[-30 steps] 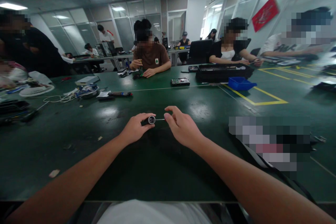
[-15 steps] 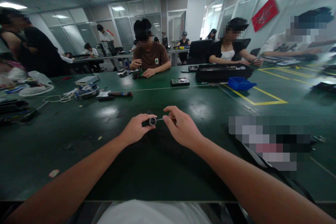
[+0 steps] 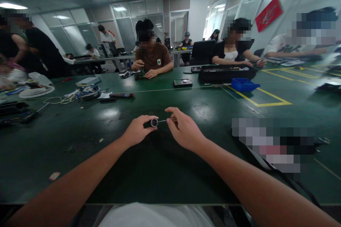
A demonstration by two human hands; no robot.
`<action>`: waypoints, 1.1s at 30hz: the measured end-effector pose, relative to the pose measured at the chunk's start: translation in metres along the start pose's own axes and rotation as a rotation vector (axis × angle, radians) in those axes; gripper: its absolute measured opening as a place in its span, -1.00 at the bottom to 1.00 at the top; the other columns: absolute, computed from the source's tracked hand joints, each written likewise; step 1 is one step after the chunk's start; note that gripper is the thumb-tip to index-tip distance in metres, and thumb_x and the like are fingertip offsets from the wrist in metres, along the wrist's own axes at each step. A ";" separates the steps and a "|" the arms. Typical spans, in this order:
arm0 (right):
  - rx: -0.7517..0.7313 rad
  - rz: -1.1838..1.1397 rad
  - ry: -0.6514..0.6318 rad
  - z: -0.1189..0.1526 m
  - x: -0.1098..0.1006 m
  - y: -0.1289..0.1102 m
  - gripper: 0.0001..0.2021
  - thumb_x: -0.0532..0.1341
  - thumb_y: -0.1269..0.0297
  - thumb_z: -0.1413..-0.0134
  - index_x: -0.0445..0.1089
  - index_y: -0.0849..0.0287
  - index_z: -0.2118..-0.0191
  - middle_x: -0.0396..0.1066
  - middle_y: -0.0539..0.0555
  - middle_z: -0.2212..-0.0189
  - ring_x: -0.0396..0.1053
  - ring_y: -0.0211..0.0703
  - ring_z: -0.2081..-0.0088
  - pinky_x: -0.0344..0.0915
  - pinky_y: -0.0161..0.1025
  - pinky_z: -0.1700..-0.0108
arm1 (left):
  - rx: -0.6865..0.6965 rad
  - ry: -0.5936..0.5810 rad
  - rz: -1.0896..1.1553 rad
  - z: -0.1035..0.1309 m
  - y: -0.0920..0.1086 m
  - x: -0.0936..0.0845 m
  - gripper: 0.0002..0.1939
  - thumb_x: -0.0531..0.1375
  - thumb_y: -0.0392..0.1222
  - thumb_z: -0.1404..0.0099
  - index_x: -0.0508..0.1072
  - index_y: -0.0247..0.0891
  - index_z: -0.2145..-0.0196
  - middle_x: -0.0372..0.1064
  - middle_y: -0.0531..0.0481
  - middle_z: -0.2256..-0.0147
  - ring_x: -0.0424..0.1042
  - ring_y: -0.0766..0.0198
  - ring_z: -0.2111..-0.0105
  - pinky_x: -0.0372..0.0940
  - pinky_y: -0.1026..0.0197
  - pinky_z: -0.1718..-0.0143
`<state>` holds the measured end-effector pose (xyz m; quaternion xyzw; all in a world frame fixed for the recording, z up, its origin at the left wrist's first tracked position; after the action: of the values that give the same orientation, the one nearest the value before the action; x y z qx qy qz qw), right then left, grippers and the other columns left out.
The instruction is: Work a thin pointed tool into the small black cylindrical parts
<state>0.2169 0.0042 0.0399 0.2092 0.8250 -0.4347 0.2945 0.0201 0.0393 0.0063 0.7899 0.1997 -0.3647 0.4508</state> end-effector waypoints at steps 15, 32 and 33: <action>0.006 -0.009 -0.001 0.001 -0.003 -0.003 -0.70 0.01 0.20 -0.34 0.29 0.10 -0.09 0.42 0.02 0.41 0.34 -0.14 0.42 0.21 -0.20 0.35 | -0.008 -0.014 0.013 0.001 0.001 0.000 -0.63 0.31 -0.18 -0.24 0.50 -0.08 -0.02 0.49 -0.01 0.07 0.41 0.10 0.07 0.27 0.04 -0.01; 0.478 -0.830 0.211 -0.008 0.011 0.039 -0.73 0.14 0.01 -0.19 0.33 0.12 0.30 0.37 0.04 0.40 0.39 -0.17 0.39 0.45 -0.08 0.20 | 0.127 0.026 -0.070 -0.002 0.007 -0.005 -0.61 0.29 -0.22 -0.26 0.46 -0.12 -0.05 0.46 -0.03 0.02 0.37 0.12 0.00 0.22 0.03 -0.09; 0.512 -0.872 0.238 -0.009 0.013 0.043 -0.75 0.16 0.03 -0.18 0.32 0.12 0.32 0.36 0.04 0.41 0.37 -0.18 0.41 0.46 -0.09 0.22 | 0.112 0.025 -0.080 -0.002 0.006 -0.005 -0.61 0.29 -0.22 -0.26 0.46 -0.12 -0.05 0.47 -0.03 0.03 0.37 0.12 0.01 0.23 0.02 -0.08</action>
<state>0.2311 0.0358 0.0097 -0.0407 0.7303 -0.6782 -0.0706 0.0211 0.0384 0.0144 0.8098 0.2162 -0.3832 0.3882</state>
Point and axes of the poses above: each hand's wrist, its own z-axis away from the middle knuckle, its own x-axis out of the palm, y = z × x, the point moved 4 cm from there along -z, towards the middle knuckle
